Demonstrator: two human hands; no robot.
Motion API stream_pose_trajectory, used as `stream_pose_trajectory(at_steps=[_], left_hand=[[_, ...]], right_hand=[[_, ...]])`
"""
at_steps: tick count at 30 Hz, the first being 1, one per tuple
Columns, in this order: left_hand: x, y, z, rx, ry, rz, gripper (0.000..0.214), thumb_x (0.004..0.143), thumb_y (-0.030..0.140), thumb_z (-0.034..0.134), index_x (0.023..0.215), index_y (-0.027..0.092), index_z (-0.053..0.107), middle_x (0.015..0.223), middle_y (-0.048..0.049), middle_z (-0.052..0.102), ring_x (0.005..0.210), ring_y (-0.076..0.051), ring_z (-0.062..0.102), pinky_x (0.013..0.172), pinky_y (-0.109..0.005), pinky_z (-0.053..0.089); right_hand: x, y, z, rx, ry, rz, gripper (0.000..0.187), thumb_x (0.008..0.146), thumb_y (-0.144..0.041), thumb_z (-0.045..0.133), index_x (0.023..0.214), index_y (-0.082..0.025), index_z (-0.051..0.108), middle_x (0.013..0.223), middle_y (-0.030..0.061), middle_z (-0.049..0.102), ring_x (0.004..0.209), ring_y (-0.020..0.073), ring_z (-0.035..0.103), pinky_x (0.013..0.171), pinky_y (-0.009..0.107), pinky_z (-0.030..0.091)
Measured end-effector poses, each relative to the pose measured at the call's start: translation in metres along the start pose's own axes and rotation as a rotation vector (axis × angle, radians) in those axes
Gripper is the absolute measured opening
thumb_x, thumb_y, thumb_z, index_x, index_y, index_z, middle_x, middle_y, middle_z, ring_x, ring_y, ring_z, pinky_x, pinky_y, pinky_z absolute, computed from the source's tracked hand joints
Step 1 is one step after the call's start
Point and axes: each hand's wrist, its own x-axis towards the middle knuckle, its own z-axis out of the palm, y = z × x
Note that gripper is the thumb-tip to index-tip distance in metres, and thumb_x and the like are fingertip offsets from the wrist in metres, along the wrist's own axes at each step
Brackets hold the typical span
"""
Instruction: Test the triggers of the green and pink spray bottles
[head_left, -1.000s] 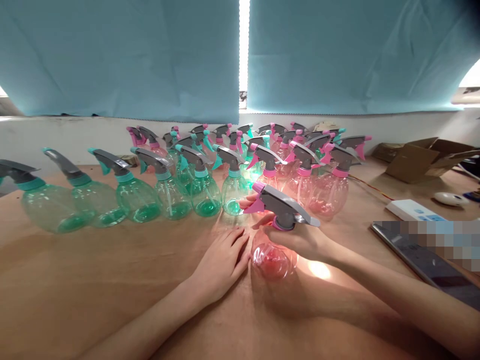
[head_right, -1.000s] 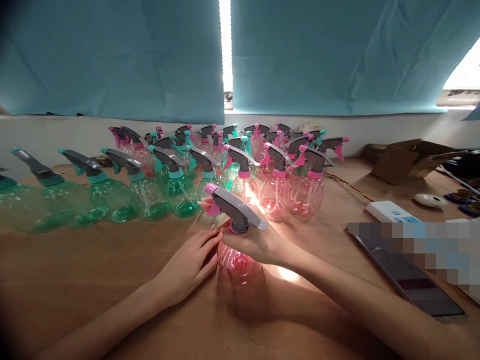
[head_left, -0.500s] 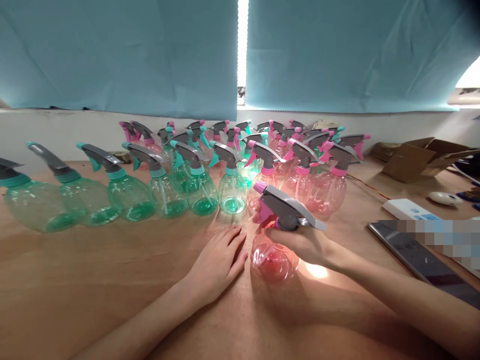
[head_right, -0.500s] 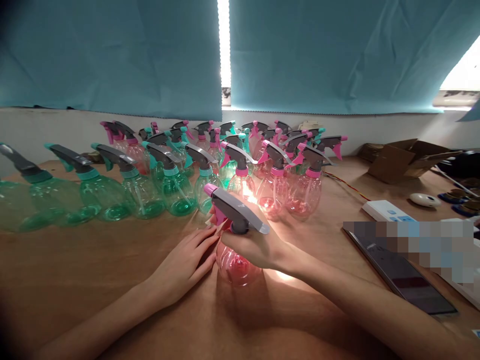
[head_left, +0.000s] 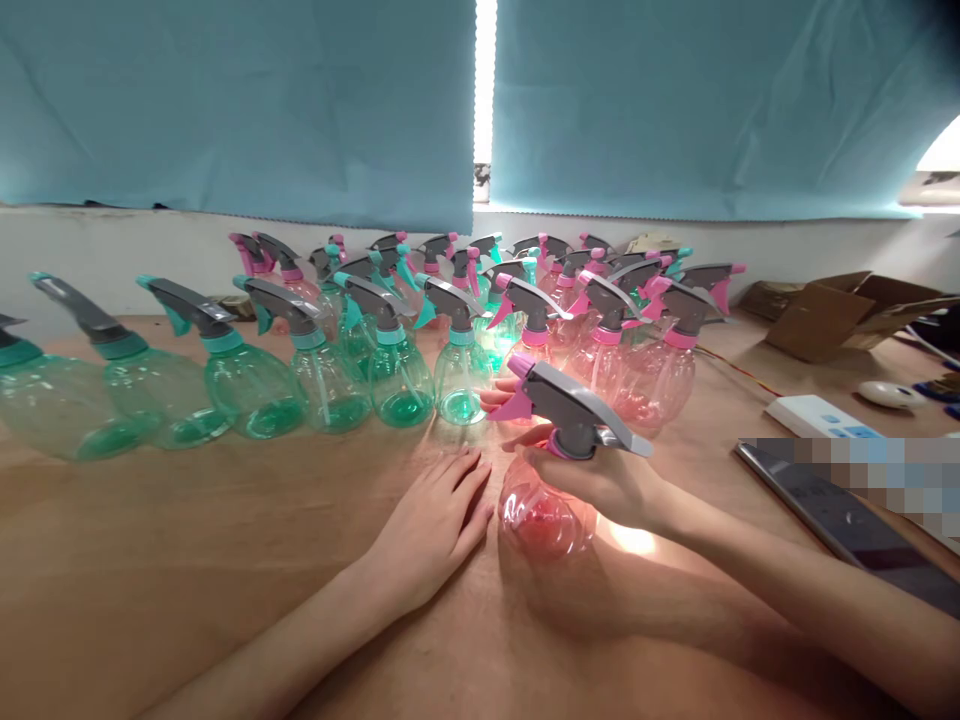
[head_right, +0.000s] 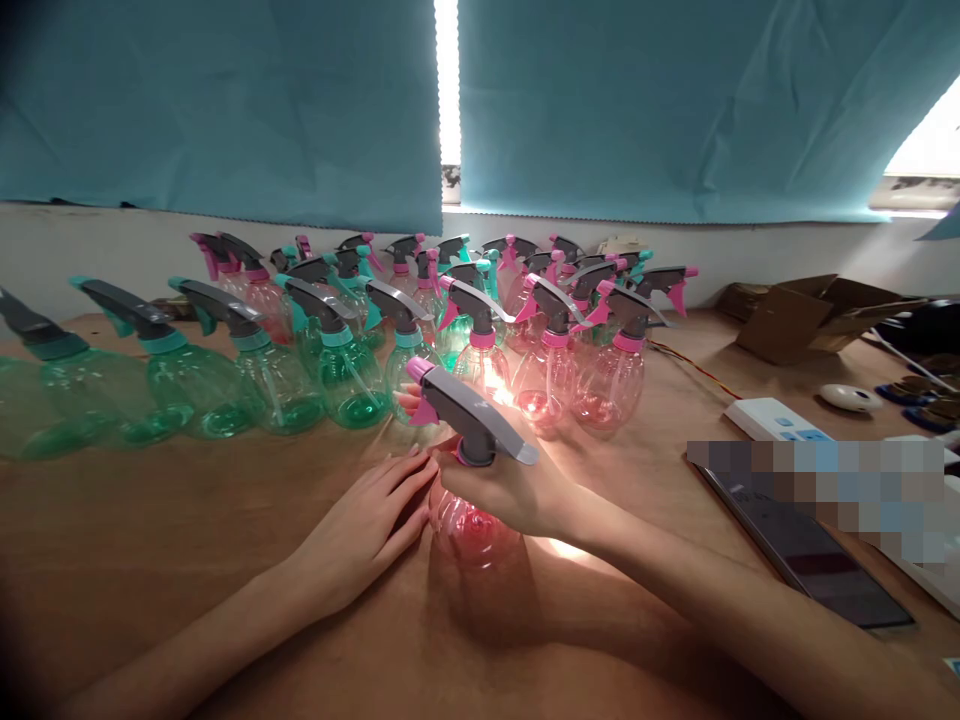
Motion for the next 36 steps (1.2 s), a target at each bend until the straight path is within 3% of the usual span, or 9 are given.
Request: stream_pose_trajectory(at_steps=[8, 18, 36], left_hand=[[0.0002, -0.0002, 0.0008, 0.009, -0.001, 0.007, 0.041, 0.100, 0.032, 0.038, 0.133, 0.012, 0.050, 0.144, -0.0142, 0.047, 0.134, -0.027, 0.041, 0.110, -0.047, 0.033], [-0.0003, -0.0003, 0.0005, 0.009, 0.005, 0.011, 0.040, 0.100, 0.032, 0.038, 0.132, 0.012, 0.050, 0.142, -0.0146, 0.048, 0.131, -0.027, 0.043, 0.108, -0.047, 0.035], [-0.0003, 0.0014, -0.0009, -0.005, 0.009, 0.005, 0.041, 0.099, 0.031, 0.036, 0.132, 0.012, 0.050, 0.143, -0.0145, 0.047, 0.133, -0.028, 0.042, 0.109, -0.048, 0.035]], right_hand=[[0.0009, 0.0021, -0.0001, 0.024, -0.013, -0.011, 0.025, 0.074, -0.016, 0.054, 0.096, -0.024, 0.063, 0.063, -0.0033, 0.055, 0.063, 0.0163, 0.058, 0.062, 0.032, 0.051], [-0.0023, 0.0059, -0.0013, -0.027, 0.033, 0.003, 0.004, 0.073, -0.019, 0.056, 0.074, -0.022, 0.058, 0.061, -0.0030, 0.054, 0.056, 0.0131, 0.050, 0.050, 0.027, 0.042], [-0.0018, 0.0021, -0.0001, -0.011, 0.046, 0.064, 0.009, 0.067, -0.016, 0.054, 0.066, -0.023, 0.048, 0.062, -0.0023, 0.054, 0.060, 0.0153, 0.055, 0.049, 0.028, 0.042]])
